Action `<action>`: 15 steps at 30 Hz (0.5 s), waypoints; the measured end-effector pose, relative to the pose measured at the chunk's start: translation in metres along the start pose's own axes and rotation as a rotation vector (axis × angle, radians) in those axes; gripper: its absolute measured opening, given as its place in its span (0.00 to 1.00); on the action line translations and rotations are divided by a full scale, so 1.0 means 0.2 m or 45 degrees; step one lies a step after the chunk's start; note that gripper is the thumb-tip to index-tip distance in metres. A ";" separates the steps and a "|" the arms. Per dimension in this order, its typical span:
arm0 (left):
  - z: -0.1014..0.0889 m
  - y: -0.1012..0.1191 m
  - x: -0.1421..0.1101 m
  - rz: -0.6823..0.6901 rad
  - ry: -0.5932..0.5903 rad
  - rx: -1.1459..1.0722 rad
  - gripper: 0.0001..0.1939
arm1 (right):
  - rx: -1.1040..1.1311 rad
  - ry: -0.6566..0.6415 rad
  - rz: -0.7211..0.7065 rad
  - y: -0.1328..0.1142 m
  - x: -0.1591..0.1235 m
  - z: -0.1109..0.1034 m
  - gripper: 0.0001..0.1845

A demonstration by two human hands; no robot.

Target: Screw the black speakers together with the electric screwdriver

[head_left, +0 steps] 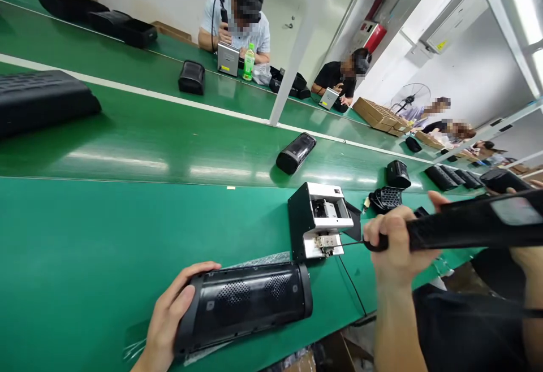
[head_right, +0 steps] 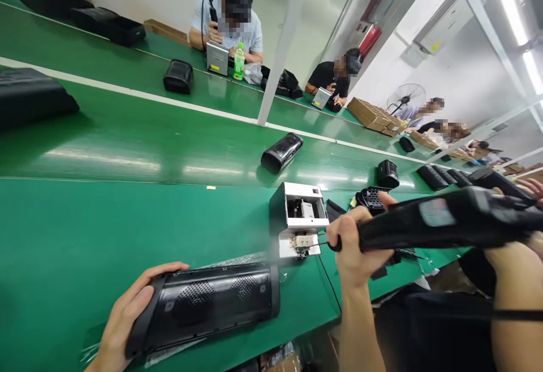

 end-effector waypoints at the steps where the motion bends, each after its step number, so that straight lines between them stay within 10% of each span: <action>1: 0.00 0.00 0.00 0.002 -0.002 -0.002 0.27 | -0.012 -0.015 0.023 0.06 -0.02 0.00 0.25; 7: -0.01 -0.04 0.01 -0.006 -0.021 -0.022 0.28 | -0.033 -0.208 0.266 0.19 -0.20 -0.02 0.22; 12: 0.00 -0.06 0.02 0.052 -0.078 -0.076 0.29 | 0.154 -0.170 0.213 -0.12 -0.19 0.05 0.20; 15: 0.02 -0.03 0.01 0.063 -0.103 -0.098 0.28 | 0.232 -0.335 0.204 -0.28 -0.17 0.29 0.16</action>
Point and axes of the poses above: each hand's wrist, its own x-axis towards the middle knuckle, its own z-axis out of the palm, y = z × x, the point moved 7 cm from there along x, towards the middle knuckle, and after that the axes turned 9 degrees about -x, right-handed, at the moved point
